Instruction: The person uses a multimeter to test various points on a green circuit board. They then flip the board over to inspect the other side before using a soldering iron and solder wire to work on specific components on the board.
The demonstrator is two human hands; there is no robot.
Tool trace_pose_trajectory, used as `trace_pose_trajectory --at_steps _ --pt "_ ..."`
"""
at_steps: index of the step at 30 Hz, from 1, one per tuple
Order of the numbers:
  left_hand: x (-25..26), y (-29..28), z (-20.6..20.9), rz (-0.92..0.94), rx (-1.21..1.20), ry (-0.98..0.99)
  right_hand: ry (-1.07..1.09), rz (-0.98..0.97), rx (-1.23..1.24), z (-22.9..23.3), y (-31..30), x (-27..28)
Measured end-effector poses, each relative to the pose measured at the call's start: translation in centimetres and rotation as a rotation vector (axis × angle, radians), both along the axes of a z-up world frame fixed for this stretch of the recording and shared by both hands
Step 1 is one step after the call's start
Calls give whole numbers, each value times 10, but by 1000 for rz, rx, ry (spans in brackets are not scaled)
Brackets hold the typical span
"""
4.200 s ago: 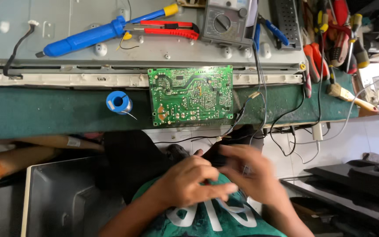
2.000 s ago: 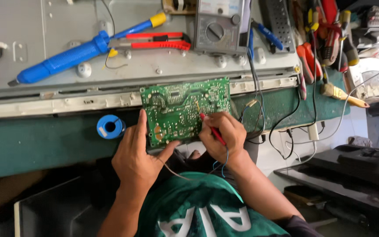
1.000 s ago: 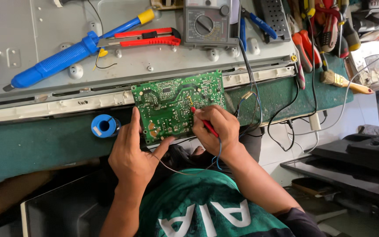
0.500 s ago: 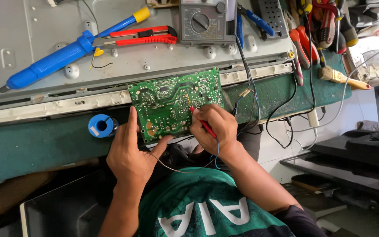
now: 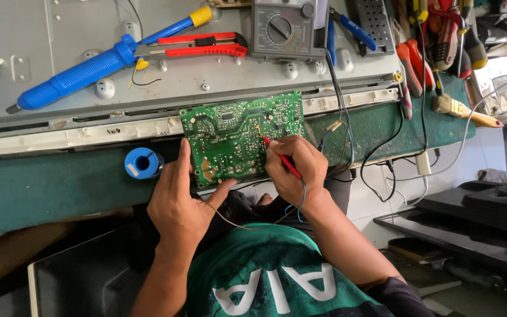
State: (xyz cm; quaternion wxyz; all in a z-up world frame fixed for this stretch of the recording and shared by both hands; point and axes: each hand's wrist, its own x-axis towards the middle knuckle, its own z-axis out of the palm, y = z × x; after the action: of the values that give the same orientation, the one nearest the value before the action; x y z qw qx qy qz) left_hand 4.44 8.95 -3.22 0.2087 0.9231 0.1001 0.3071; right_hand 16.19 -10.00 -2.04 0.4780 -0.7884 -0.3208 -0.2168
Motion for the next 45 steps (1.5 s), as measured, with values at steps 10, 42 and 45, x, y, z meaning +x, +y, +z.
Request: trace_pose_trajectory --at_steps 10,42,45 --pt "1 0 0 -22 5 -3 350 -134 -23 6 -3 5" --pt "0 1 -3 4 -2 10 453 -106 -47 13 -3 9" --pt "1 1 -2 14 6 3 501 -142 62 14 -1 11"
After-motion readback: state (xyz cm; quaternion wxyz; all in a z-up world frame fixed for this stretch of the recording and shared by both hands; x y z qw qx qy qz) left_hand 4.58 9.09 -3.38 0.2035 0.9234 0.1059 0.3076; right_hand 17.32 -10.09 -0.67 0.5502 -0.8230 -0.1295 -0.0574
